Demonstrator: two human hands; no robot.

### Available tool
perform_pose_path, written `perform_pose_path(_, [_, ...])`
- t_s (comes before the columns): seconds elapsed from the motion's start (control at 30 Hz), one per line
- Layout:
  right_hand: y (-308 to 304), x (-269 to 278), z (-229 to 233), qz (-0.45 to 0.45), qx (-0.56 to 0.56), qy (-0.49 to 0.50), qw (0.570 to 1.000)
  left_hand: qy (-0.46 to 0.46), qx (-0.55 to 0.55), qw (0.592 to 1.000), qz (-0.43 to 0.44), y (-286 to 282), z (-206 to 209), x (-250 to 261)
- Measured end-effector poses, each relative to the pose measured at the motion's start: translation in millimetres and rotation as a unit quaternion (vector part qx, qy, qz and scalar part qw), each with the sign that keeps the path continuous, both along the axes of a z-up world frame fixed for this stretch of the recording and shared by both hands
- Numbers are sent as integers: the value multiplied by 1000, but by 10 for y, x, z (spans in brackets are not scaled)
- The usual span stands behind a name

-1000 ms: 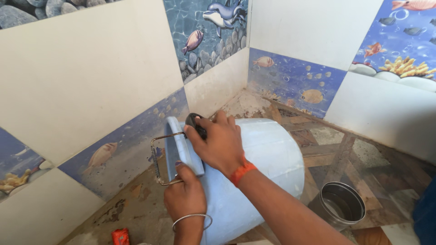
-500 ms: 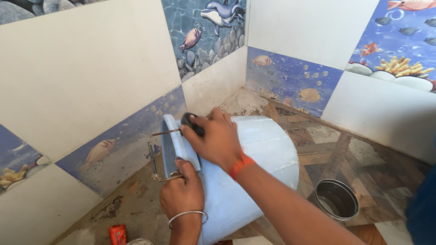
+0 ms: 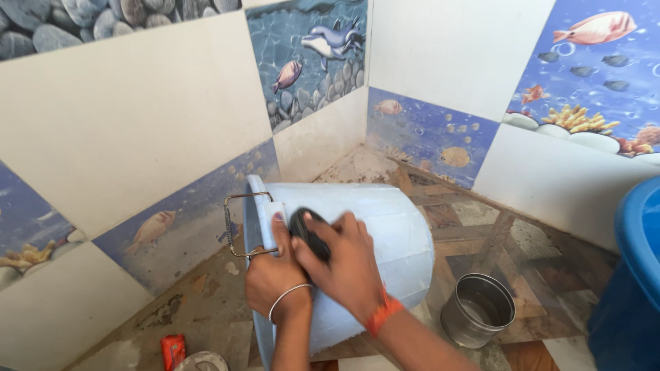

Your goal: The person scrubs the exterior of a white plastic bucket using a dark scrubbing pad. They hold the bucket with one hand and scrub the sides and rim with the other, rotating the bucket to reach different areas.

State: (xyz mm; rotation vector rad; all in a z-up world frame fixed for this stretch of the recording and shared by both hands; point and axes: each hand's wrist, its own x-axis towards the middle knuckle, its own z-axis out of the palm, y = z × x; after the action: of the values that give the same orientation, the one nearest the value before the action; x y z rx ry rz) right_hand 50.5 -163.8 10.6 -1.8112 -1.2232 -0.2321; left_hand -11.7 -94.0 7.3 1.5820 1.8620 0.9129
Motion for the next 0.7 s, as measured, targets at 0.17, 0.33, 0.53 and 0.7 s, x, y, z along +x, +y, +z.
perform_pose_path(0.17, [-136, -133, -67, -14, 11, -9, 1000, 23, -23, 997, -67, 56, -116, -184])
perform_pose_path(0.33, [127, -123, -61, 1, 4, -24, 1000, 89, 68, 987, -114, 169, -548, -536])
perform_pose_path(0.53, [211, 177, -185, -43, -130, -45, 990, 88, 120, 985, -82, 375, -992, -800])
perform_pose_path(0.7, [-310, 1088, -338, -205, -189, -15, 960, 65, 93, 989, -93, 410, -970, -807])
